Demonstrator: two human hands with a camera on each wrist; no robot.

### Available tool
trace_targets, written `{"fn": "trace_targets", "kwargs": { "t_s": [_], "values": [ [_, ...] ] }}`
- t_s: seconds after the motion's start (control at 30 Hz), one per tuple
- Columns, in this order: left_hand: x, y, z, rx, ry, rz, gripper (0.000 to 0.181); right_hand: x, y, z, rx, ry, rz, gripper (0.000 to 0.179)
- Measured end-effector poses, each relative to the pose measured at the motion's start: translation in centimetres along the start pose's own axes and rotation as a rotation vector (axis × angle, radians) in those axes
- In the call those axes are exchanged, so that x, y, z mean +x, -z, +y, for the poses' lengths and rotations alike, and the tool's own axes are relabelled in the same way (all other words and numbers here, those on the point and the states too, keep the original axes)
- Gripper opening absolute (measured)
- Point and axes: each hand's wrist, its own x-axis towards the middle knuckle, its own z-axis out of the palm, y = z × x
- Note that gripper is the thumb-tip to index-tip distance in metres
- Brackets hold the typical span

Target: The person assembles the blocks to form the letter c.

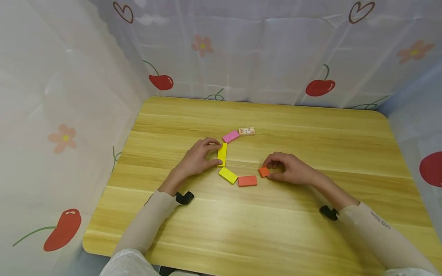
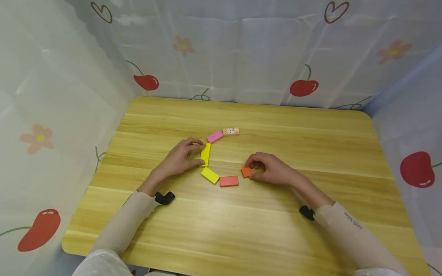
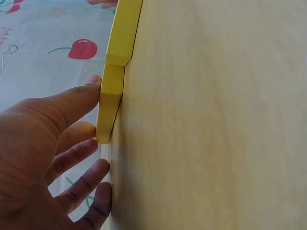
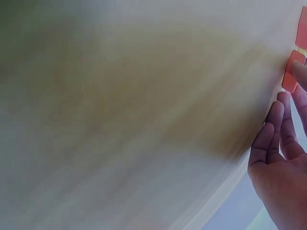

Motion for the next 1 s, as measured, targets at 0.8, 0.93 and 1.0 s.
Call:
{"fn": "trace_targets", "kwargs": {
  "t_s": [0.8, 0.93, 1.0],
  "values": [
    [0.15, 0.09, -0.07, -0.007, 0.002, -0.006, 0.063, -0.34, -0.71, -1.01, -0.004, 0.012, -0.065, 0.029],
    [0.11, 0.15, 0.02, -0.007, 0.005, -0.012, 0.063, -0.31, -0.73, -1.00, -0.005, 0.012, -0.068, 0.029],
    [0.08, 0.15, 0.05, -0.010, 0.005, -0.011, 0.062, -0.31, -0.73, -0.98, -0.003, 0.014, -0.068, 0.029]
  ]
}}
